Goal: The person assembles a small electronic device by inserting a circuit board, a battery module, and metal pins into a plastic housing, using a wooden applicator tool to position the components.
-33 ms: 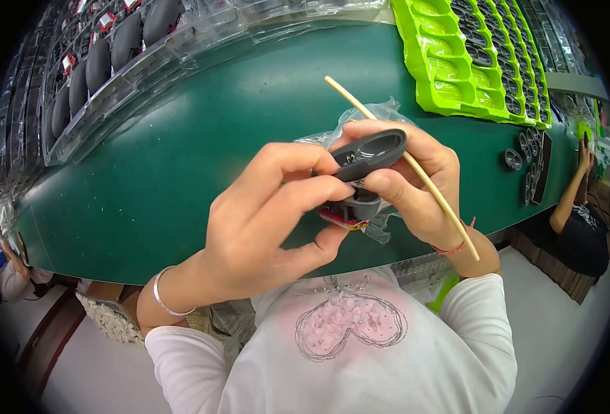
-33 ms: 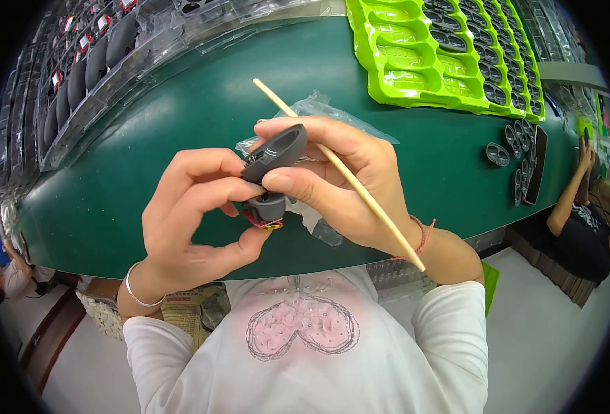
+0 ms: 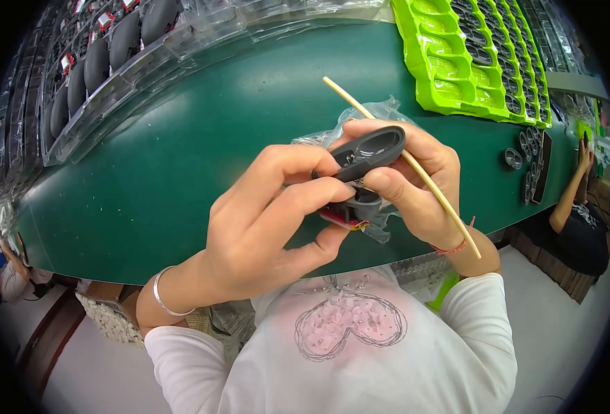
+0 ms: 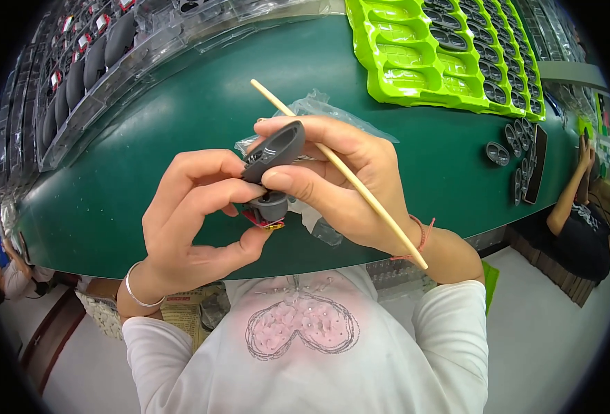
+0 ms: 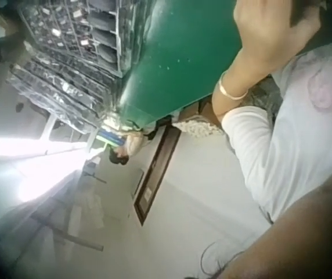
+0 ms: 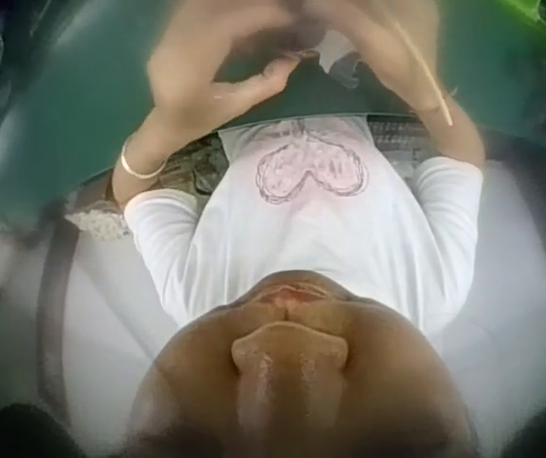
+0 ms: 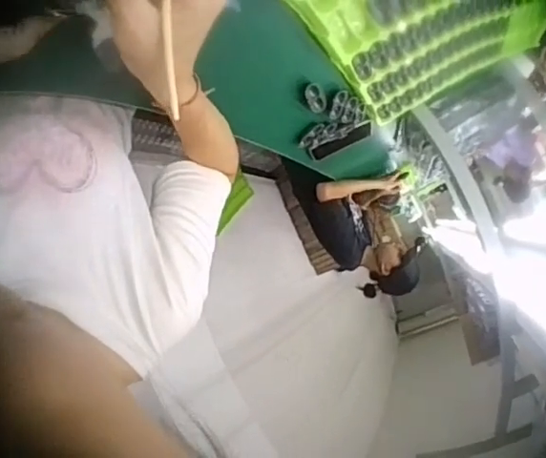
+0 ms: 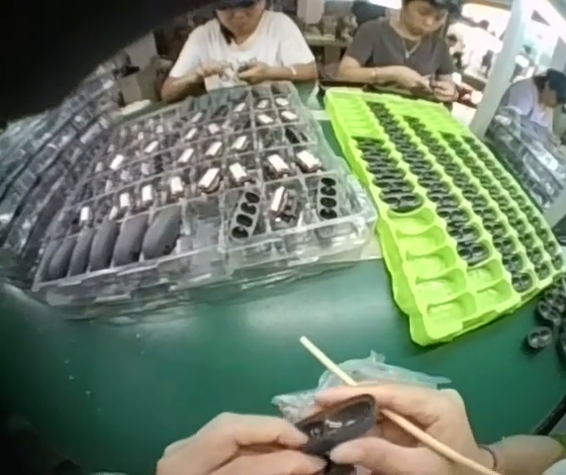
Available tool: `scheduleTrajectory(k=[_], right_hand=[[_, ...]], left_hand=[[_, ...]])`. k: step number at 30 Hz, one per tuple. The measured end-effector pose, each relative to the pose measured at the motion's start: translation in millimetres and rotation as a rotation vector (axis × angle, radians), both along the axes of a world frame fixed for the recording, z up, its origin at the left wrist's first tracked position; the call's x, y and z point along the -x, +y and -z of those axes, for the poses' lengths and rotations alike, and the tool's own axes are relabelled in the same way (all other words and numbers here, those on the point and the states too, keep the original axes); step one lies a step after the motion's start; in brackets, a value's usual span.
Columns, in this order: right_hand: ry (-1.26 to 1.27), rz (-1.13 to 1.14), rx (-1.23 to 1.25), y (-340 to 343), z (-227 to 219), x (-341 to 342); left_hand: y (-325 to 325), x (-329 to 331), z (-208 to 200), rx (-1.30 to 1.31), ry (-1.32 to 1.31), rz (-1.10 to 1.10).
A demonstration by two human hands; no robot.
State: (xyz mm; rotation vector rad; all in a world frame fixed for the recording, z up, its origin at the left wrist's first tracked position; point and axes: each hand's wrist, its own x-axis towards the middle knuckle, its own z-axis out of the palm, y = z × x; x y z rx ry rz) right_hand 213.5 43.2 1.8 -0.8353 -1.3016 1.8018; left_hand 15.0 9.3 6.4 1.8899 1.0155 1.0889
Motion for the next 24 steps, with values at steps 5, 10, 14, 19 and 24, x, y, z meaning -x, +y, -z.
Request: scheduleTrajectory(k=[5,10,14,19,24], right_hand=[[0.099,0.017,-0.004,0,7,0],[-0.008,-0.001,-0.18,5,4,-4],[-0.081,-0.023,-0.282,6,2,-3],[0.034,-0.022,-0.088,3,5,-4],[0.113,-0.051,0.089,4,2,-5]], left_hand=[[2,4,-6,0.198,-0.099,0.098],[5,5,-11,0.797,-0.631,0.009],[10,6,-9,1.015,-0.711,-0.037],[11,9,-7,1.075,-0.761,0.0],[11,14,0,1.064,-0.741,0.025]])
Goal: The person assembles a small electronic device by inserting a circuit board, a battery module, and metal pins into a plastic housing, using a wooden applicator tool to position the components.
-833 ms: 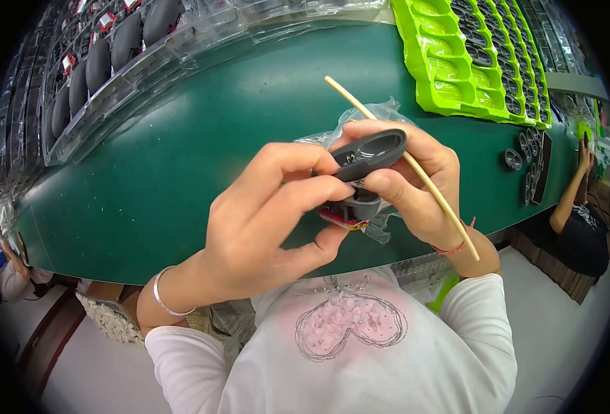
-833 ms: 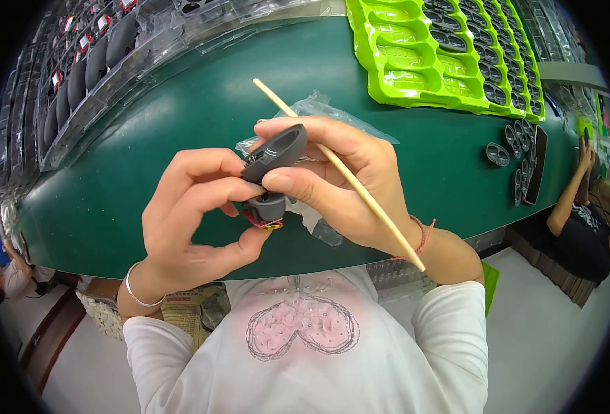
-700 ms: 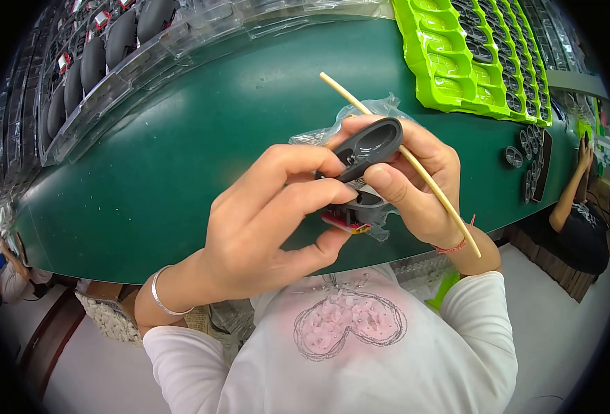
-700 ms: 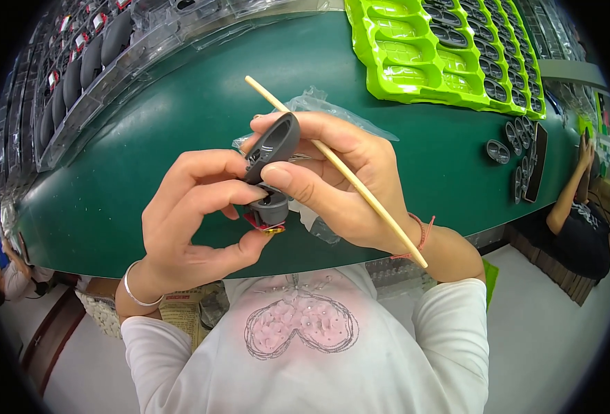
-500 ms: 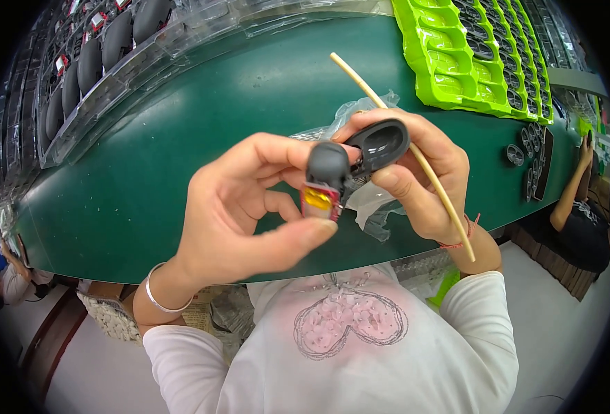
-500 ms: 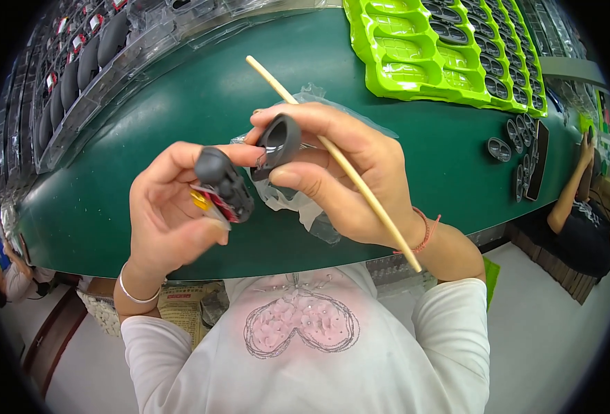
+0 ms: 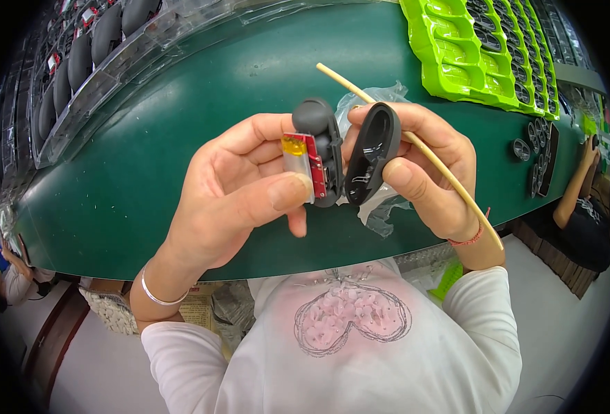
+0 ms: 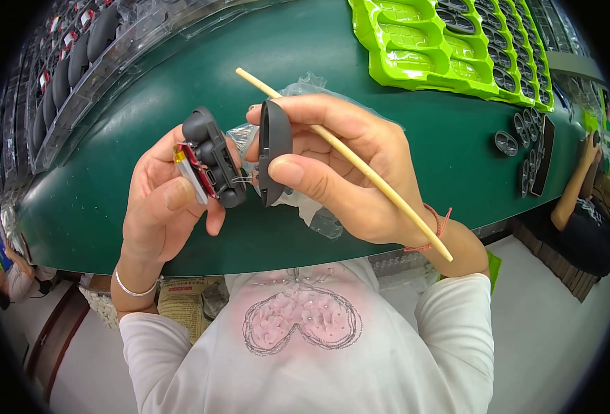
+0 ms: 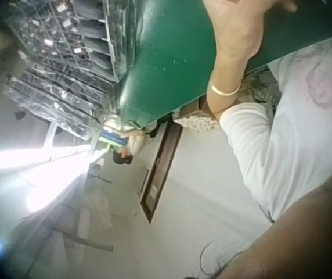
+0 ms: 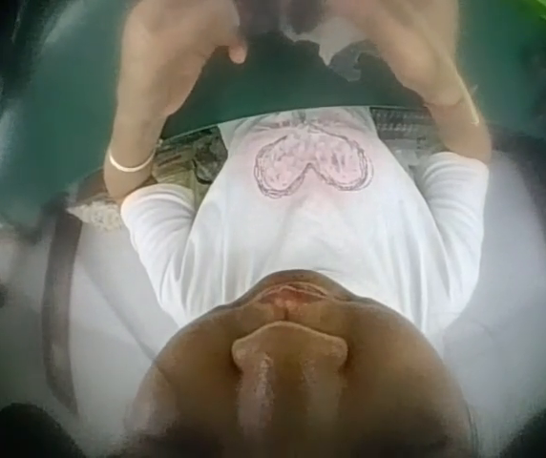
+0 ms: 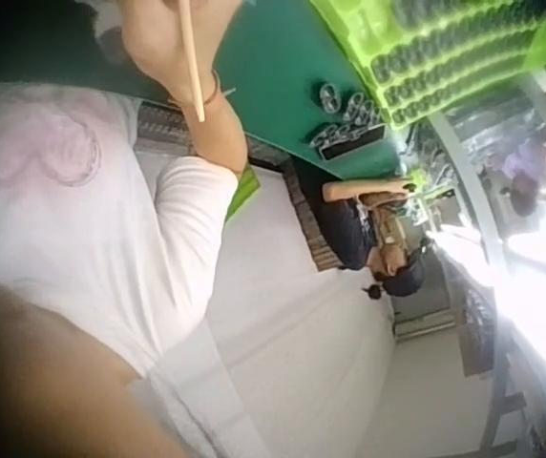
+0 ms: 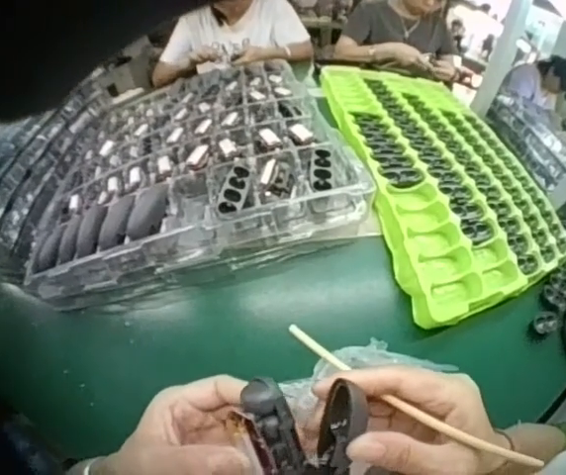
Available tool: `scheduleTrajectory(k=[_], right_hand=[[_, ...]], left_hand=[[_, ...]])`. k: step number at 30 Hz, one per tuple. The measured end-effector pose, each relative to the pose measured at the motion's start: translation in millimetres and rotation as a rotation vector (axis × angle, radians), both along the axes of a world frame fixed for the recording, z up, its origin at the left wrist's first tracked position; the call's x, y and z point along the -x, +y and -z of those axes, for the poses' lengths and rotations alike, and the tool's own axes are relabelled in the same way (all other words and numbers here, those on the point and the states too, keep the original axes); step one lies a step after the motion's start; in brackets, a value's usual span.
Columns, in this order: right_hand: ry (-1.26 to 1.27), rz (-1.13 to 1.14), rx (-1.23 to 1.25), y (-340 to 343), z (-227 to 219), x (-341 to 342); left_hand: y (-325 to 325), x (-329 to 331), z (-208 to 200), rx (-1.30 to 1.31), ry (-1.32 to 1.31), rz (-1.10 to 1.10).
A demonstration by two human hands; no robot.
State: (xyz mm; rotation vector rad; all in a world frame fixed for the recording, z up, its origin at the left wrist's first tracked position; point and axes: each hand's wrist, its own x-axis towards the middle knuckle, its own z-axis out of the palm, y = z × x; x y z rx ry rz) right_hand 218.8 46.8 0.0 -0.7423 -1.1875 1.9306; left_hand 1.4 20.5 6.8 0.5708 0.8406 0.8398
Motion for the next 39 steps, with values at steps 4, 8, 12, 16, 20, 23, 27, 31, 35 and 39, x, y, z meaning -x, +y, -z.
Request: scheduleTrajectory(k=[4,8,12,16,20,23,27,31,35,39], right_hand=[[-0.111,0.081,-0.019,-4,-3,3],[-0.205,0.125,-0.09,-4,-5,1],[-0.301,0.125,-0.15,-5,-6,-1],[-0.286,0.122,-0.131,-5,-6,-2],[-0.302,0.114,-0.167,-4,-7,-3],[-0.308,0.105,-0.169,-4,-7,-3],[-0.268,0.102,-0.191,-6,-7,-3],[-0.251,0.063,-0.234,-5,-5,-5],[-0.267,0.072,-0.315,-5,-5,-7],[-0.298,0.048,-0.352,-4,-4,-8]], left_hand=[[-3,-3,1,-0.03,0.073,-0.066],[-3,-3,3,-0.041,0.052,-0.045],[-4,-5,3,-0.054,0.056,-0.054],[-4,-6,2,-0.06,0.076,-0.038],[-5,-5,6,-0.073,0.063,-0.03],[-5,-4,7,-0.072,0.054,-0.027],[-4,-7,5,-0.056,0.052,0.007],[-7,-3,14,-0.111,-0.059,0.026],[-8,-4,15,-0.118,-0.114,0.04],[-6,-6,15,-0.122,-0.086,0.045]])
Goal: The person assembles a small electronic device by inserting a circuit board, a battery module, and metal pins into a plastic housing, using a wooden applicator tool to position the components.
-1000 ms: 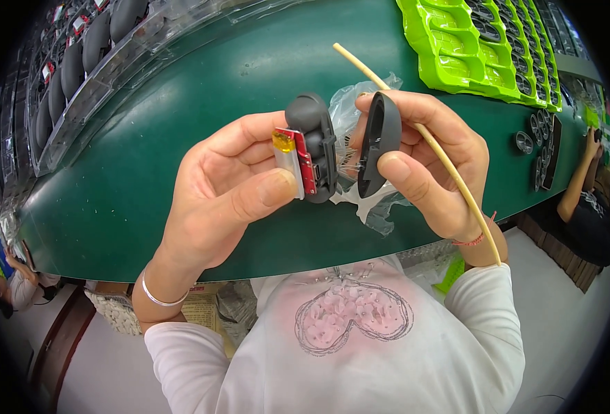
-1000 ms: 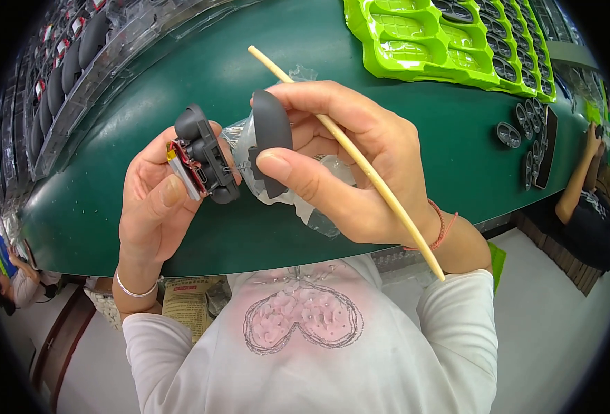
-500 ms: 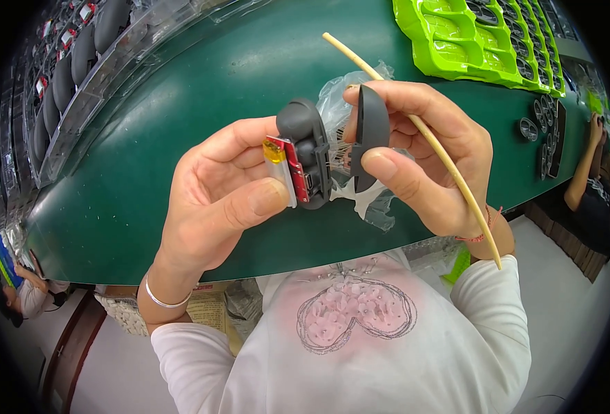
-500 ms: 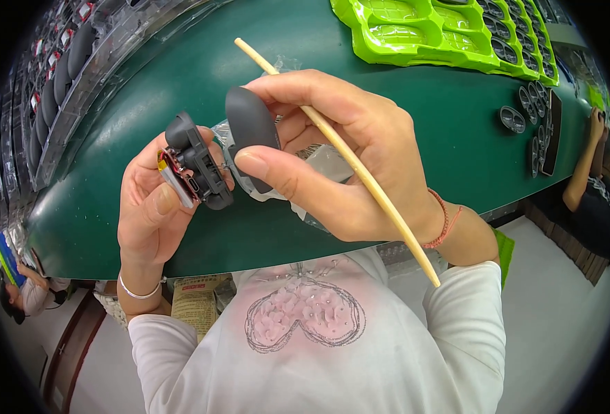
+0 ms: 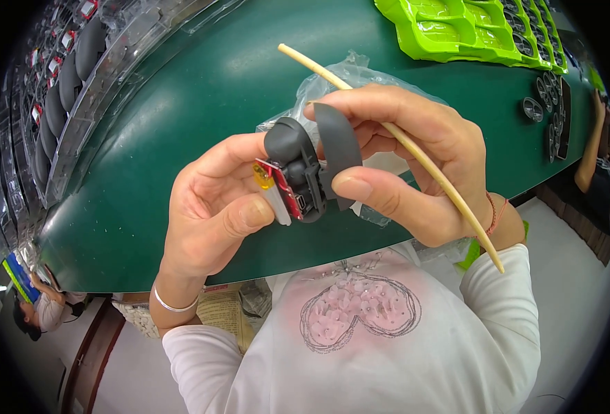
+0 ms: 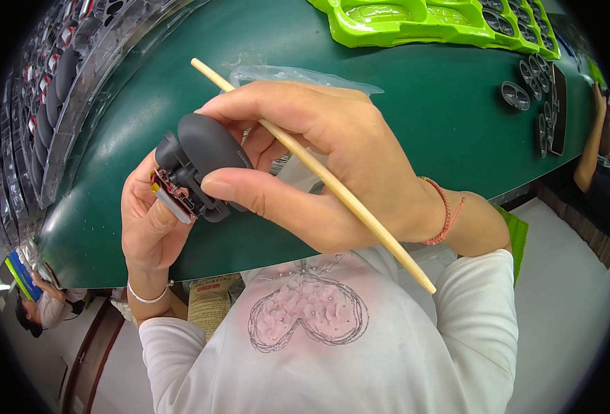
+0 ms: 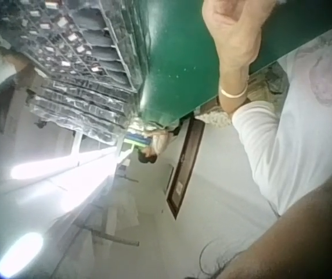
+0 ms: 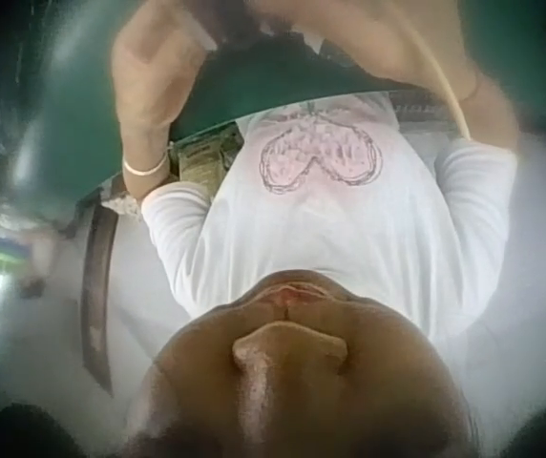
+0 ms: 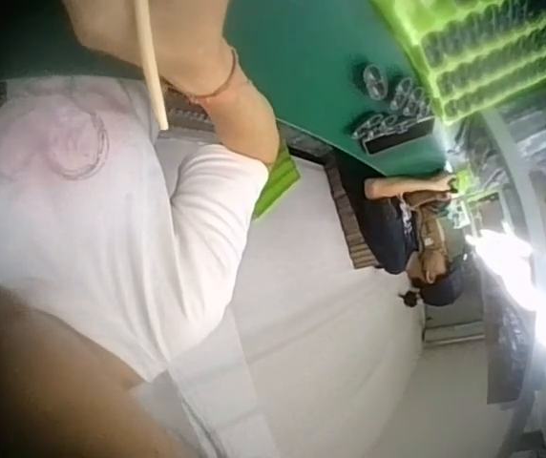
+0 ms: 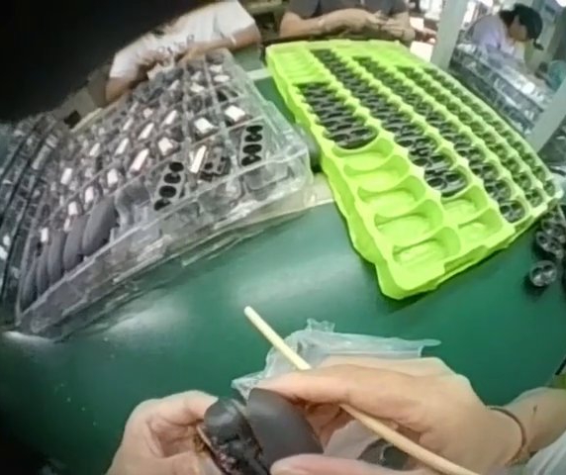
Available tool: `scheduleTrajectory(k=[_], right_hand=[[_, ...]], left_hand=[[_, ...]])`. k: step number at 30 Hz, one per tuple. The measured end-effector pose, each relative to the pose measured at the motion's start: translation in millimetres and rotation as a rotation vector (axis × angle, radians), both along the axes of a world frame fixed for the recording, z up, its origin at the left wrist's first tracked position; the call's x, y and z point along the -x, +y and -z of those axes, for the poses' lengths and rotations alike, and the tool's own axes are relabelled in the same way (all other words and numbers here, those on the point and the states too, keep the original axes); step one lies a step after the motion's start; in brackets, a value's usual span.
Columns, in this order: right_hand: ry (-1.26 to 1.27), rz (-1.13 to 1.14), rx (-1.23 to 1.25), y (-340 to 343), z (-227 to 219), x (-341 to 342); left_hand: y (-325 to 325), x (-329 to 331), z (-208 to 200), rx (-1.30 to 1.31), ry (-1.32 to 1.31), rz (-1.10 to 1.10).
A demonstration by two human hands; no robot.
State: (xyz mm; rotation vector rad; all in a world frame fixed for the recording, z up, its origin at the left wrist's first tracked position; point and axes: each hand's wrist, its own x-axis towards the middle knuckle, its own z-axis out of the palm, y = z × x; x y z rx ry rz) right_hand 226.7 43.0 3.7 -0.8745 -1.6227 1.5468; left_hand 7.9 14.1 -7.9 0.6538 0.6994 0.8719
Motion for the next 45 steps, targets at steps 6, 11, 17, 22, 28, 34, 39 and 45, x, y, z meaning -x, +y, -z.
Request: scheduleTrajectory(k=[6,11,17,22,28,34,39,45], right_hand=[[-0.02,-0.009,-0.074,0,2,-1],[-0.033,-0.019,-0.081,-1,2,-2],[0.039,0.008,-0.047,-2,5,-2],[0.004,0.001,-0.086,-1,5,-3],[-0.036,-0.01,-0.13,1,4,-3],[-0.015,-0.005,-0.167,1,7,-2],[-0.03,-0.022,-0.243,2,12,0],[0.064,0.011,-0.179,0,20,4]], left_hand=[[-1,-3,-2,-0.005,0.017,-0.043],[-3,-1,0,0.031,-0.023,-0.043],[-2,0,2,-0.011,-0.004,-0.035],[-3,1,1,-0.008,0.031,-0.031],[-3,-5,-7,0.099,0.086,-0.085],[-4,-1,-1,0.04,0.061,-0.059],[-5,-3,-3,0.123,0.105,-0.119],[-6,-1,-1,0.045,0.159,-0.105]])
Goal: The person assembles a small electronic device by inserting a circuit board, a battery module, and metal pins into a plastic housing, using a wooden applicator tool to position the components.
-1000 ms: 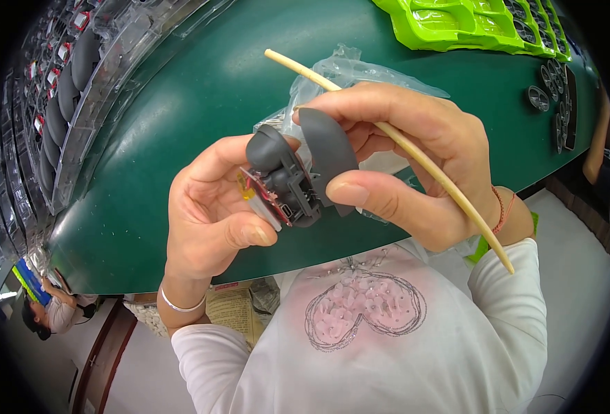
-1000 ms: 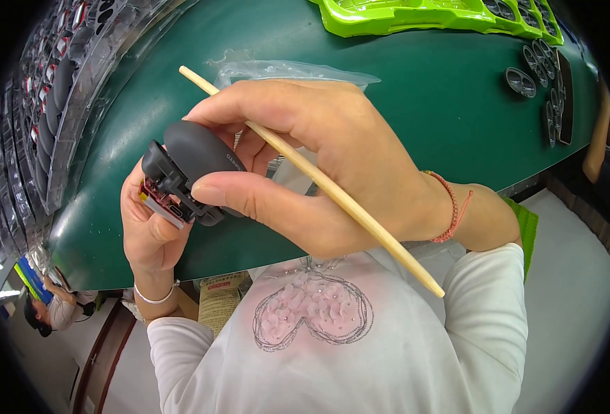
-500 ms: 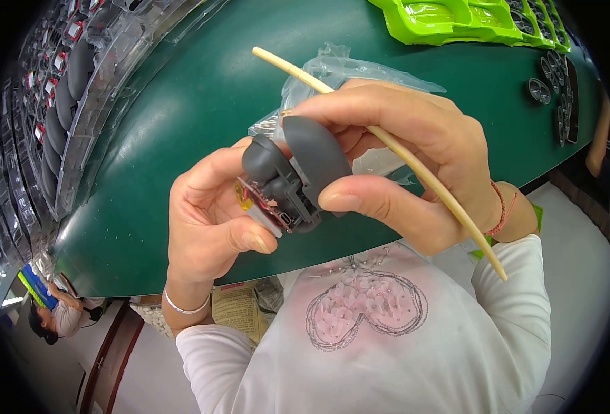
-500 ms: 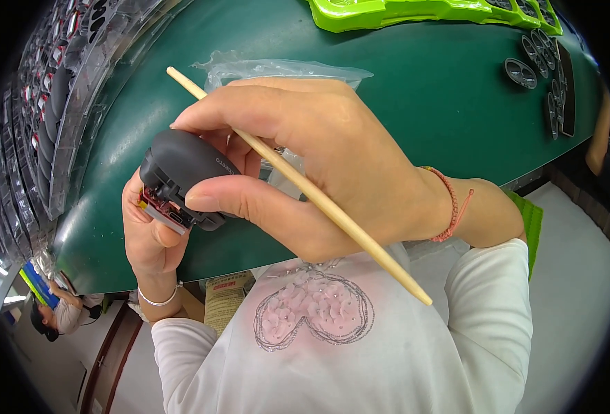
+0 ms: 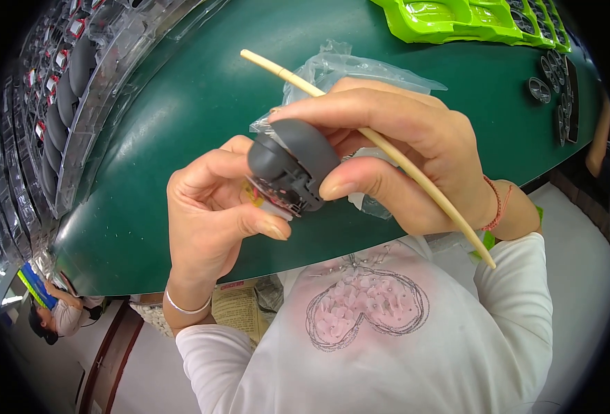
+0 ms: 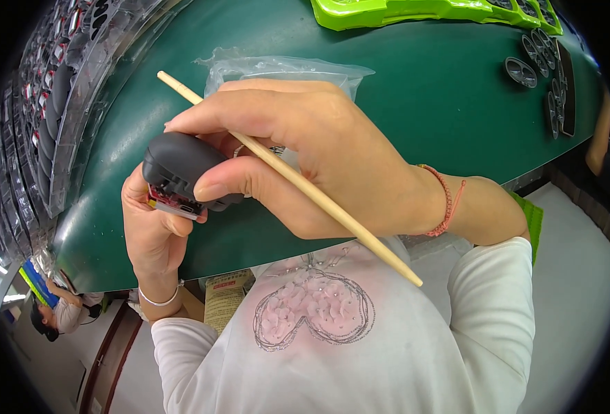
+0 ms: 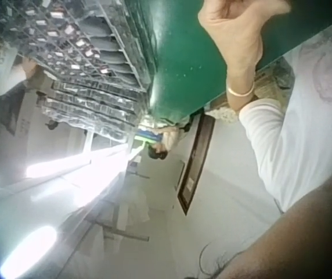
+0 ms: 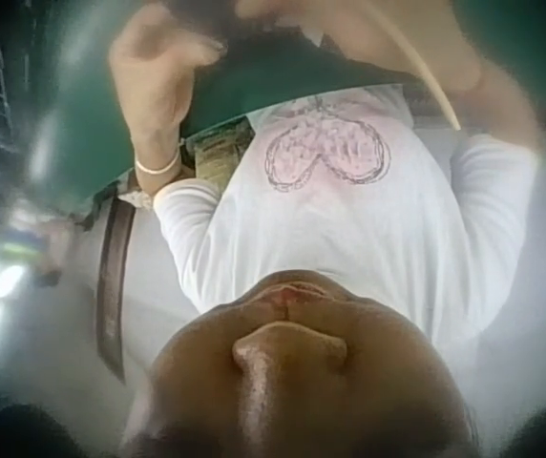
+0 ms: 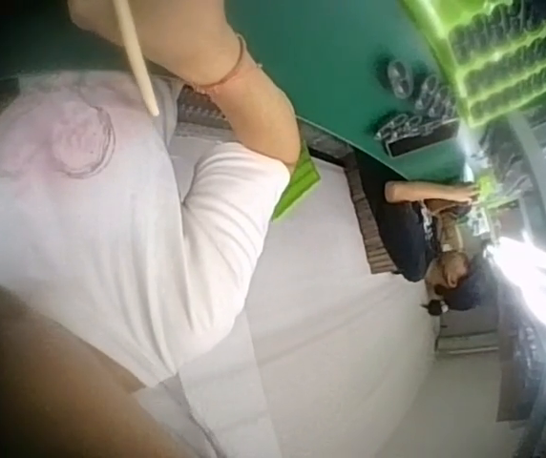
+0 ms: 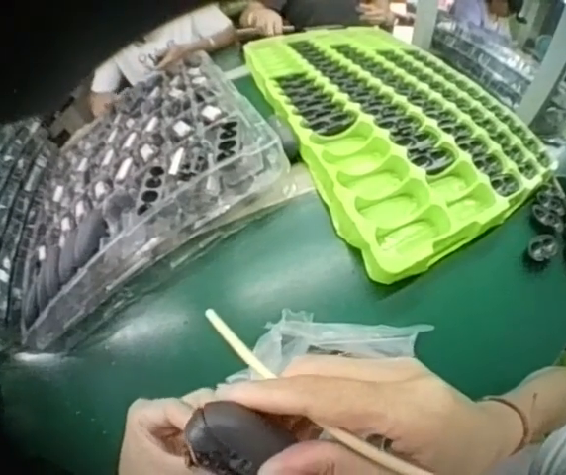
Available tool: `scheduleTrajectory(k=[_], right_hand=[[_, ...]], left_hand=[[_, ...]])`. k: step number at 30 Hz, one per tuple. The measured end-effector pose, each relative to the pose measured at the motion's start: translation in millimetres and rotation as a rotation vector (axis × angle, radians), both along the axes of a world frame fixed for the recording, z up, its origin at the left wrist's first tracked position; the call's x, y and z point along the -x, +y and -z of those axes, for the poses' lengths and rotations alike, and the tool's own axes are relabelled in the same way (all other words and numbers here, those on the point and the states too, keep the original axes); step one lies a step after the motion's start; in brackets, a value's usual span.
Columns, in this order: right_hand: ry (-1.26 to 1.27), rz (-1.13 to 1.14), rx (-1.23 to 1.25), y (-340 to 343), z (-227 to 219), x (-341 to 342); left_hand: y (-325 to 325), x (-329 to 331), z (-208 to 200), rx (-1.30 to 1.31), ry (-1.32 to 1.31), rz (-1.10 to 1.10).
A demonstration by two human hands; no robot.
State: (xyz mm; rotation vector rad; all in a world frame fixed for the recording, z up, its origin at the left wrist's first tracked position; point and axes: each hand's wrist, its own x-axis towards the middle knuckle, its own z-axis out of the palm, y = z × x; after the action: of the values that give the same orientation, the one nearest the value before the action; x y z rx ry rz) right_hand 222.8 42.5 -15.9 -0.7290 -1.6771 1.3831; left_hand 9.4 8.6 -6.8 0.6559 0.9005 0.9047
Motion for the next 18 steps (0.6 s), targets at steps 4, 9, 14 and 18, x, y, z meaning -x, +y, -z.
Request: scheduleTrajectory(k=[4,9,14,18], right_hand=[[-0.037,0.005,-0.046,-2,-2,3],[-0.08,-0.119,0.097,0,-8,0],[-0.007,-0.076,0.279,-9,-13,1],[-0.041,-0.091,0.263,-7,-14,1]], left_hand=[[1,5,7,-0.148,0.036,0.061],[0,-11,-10,-0.203,0.244,-0.048],[6,-6,-10,-0.875,0.704,0.171],[-1,-6,-12,-0.902,0.724,0.181]])
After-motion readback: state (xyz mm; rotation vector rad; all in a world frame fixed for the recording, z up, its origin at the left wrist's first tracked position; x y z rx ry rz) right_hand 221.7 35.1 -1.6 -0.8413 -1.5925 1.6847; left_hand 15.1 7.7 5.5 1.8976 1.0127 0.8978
